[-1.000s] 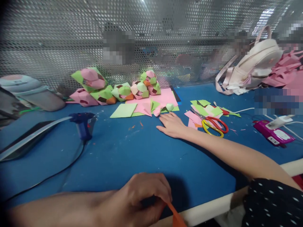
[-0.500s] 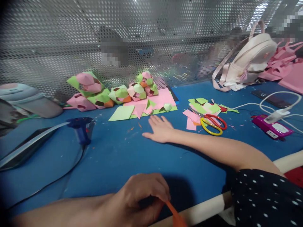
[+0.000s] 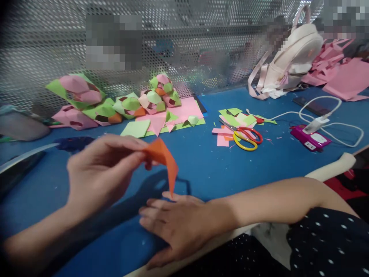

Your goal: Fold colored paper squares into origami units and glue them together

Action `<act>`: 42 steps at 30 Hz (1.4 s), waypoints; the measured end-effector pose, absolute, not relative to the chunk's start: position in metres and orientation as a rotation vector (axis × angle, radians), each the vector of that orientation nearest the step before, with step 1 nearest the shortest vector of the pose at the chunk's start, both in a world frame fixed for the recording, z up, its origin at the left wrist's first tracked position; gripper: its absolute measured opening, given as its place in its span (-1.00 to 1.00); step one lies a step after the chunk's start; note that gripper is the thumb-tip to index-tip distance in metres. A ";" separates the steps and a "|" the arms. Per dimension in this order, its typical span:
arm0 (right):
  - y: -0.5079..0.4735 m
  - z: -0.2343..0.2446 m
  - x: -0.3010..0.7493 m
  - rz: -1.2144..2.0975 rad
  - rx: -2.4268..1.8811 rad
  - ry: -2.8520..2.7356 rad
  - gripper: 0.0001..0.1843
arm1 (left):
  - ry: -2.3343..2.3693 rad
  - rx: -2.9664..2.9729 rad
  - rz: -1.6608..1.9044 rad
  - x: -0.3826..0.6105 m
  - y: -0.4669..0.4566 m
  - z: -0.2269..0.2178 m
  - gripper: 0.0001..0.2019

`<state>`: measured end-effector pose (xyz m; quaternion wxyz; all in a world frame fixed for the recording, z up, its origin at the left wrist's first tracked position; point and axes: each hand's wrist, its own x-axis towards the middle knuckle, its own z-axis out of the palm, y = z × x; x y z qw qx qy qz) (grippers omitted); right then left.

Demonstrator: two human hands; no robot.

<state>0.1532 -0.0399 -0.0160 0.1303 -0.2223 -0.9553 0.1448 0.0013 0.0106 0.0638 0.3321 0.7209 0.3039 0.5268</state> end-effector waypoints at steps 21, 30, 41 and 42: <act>0.077 -0.025 0.150 0.229 -0.826 -2.819 -0.21 | 0.947 1.596 1.399 -0.004 0.055 0.053 -0.92; 0.122 -0.026 0.271 -0.018 -1.723 -2.391 -0.23 | 1.160 1.489 0.938 0.006 0.068 0.008 -0.94; 0.114 -0.024 0.260 0.063 -1.527 -2.425 -0.34 | 1.138 1.380 0.911 0.011 0.068 -0.002 -0.88; 0.114 -0.020 0.265 0.040 -1.528 -2.356 -0.41 | 1.120 1.356 0.928 0.012 0.067 -0.002 -0.88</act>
